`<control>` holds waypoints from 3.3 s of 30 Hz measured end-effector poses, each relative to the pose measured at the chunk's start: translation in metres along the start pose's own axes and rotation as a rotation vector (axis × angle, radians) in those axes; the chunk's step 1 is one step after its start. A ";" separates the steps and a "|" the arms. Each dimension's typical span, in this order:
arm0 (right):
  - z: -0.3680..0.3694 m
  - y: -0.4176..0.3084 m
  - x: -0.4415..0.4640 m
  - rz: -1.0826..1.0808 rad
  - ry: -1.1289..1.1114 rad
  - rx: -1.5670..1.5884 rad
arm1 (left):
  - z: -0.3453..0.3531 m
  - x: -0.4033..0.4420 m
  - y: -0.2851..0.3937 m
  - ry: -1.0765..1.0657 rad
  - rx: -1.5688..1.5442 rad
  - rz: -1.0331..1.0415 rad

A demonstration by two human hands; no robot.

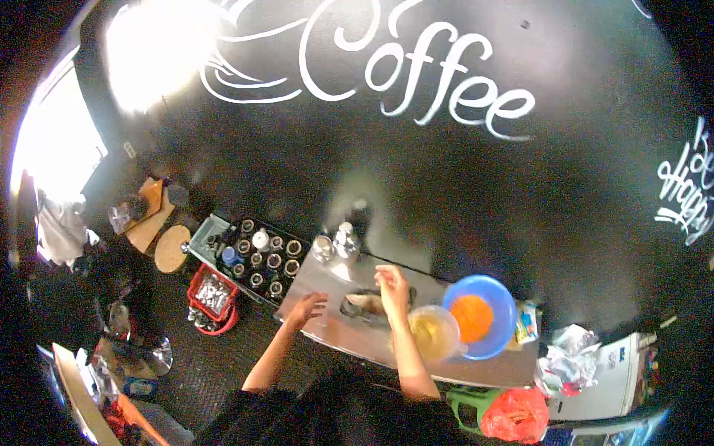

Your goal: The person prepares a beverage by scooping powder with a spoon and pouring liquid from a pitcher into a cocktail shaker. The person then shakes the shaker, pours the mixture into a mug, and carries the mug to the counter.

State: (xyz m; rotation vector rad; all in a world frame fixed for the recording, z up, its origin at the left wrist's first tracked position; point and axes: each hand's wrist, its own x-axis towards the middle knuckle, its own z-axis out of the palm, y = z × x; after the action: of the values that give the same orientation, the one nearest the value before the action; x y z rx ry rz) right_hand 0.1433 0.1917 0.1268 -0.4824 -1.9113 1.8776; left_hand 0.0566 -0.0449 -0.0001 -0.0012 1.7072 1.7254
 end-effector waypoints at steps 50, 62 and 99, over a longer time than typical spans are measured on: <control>0.095 -0.071 -0.023 -0.228 -0.008 0.300 | 0.013 -0.056 0.183 -0.624 0.235 0.712; 0.016 -0.051 -0.038 -0.275 -0.368 0.533 | 0.069 -0.069 0.158 -0.881 0.177 0.508; -0.035 0.002 0.061 0.702 -0.306 0.002 | -0.044 0.042 -0.010 -0.141 0.227 0.449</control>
State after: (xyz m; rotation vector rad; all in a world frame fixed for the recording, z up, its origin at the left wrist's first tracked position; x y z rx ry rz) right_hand 0.1093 0.2535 0.1279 -1.0205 -2.1016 2.5019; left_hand 0.0094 -0.0655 -0.0340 0.6352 1.8842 1.7747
